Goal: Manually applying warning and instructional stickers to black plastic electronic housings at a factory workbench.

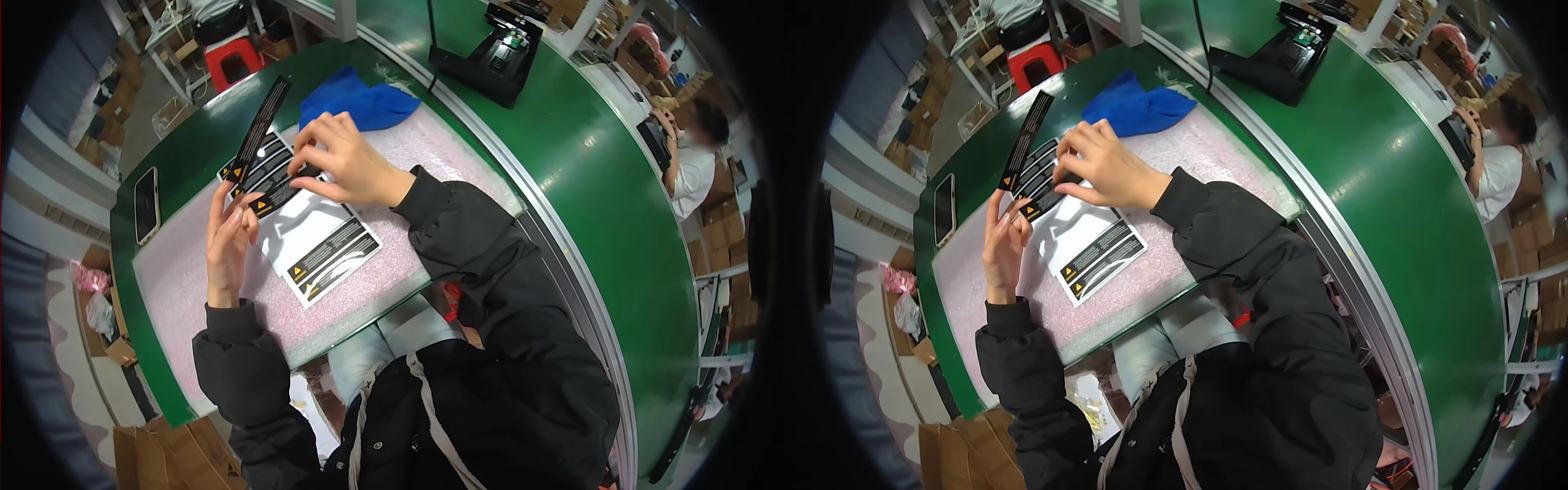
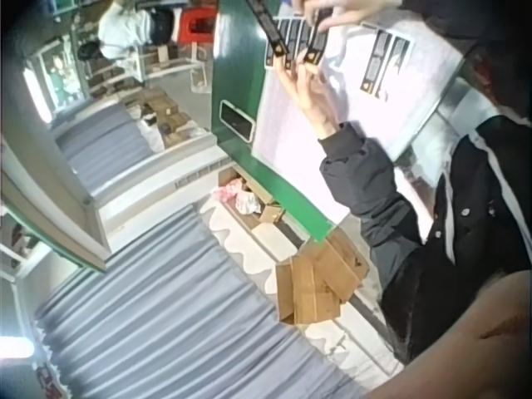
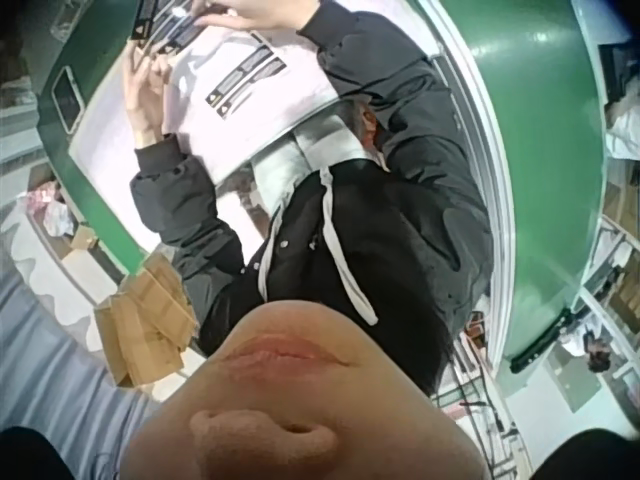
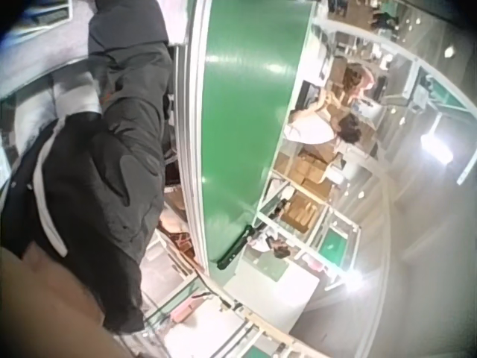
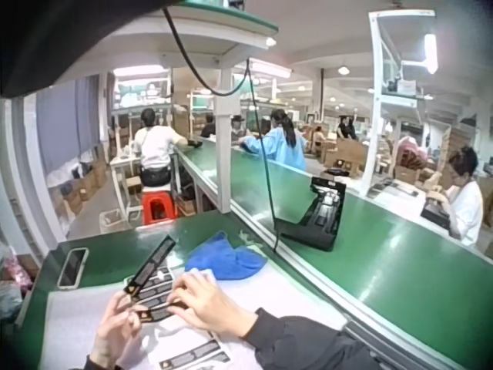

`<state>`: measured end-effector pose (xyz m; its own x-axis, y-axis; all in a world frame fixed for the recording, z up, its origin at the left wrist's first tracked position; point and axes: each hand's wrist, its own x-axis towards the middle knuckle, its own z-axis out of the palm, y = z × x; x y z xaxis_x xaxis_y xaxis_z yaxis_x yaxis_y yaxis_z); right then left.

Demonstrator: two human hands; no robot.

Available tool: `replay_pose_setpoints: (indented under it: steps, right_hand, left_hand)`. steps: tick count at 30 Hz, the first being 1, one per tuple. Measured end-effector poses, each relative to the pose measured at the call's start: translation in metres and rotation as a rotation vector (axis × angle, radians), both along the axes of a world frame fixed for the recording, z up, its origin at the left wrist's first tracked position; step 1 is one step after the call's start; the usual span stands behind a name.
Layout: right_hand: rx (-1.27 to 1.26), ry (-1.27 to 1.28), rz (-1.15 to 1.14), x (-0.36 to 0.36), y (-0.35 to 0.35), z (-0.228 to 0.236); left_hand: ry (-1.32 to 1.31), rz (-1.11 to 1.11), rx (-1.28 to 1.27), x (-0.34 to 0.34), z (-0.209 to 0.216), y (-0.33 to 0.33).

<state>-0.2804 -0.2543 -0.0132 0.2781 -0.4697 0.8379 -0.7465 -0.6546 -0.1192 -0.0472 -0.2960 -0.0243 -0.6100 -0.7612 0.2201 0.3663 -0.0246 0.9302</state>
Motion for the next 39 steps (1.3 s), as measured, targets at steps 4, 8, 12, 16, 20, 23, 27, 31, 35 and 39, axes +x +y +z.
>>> replay_pose_setpoints:
  steps: [4,8,12,16,20,23,27,31,35,39]
  right_hand:
    - [0.024,0.056,0.002,-0.004,0.002,0.002]
    - [0.004,0.119,-0.023,-0.004,0.004,0.004]
    - [-0.049,0.124,-0.075,-0.018,0.011,0.019]
    - [-0.334,0.080,-0.548,-0.099,0.029,0.061]
    - [-0.349,-0.332,-1.268,-0.258,0.053,0.076]
    - [0.292,-0.747,-1.561,-0.375,0.057,0.031]
    - [0.752,-0.784,-1.512,-0.471,0.044,-0.048]
    - [0.811,-0.666,-1.518,-0.501,0.045,-0.069]
    - [0.750,-0.554,-1.553,-0.477,0.067,-0.066]
    - [0.586,-0.613,-1.431,-0.421,0.090,-0.039]
  left_hand:
    - [-0.061,0.063,-0.033,-0.002,0.000,-0.003]
    - [-0.127,0.184,-0.118,-0.013,-0.005,-0.001]
    - [-0.202,0.365,-0.220,-0.017,-0.006,0.001]
    - [-0.260,0.443,-0.251,-0.012,0.000,-0.004]
    - [-0.289,0.401,-0.254,-0.015,-0.002,-0.004]
    - [-0.304,0.390,-0.266,-0.017,-0.003,-0.004]
    - [-0.318,0.415,-0.273,-0.019,-0.006,-0.008]
    - [-0.322,0.395,-0.267,-0.018,-0.009,-0.011]
    - [-0.279,0.408,-0.275,-0.016,-0.014,-0.008]
    - [-0.215,0.500,-0.354,-0.012,-0.014,-0.007]
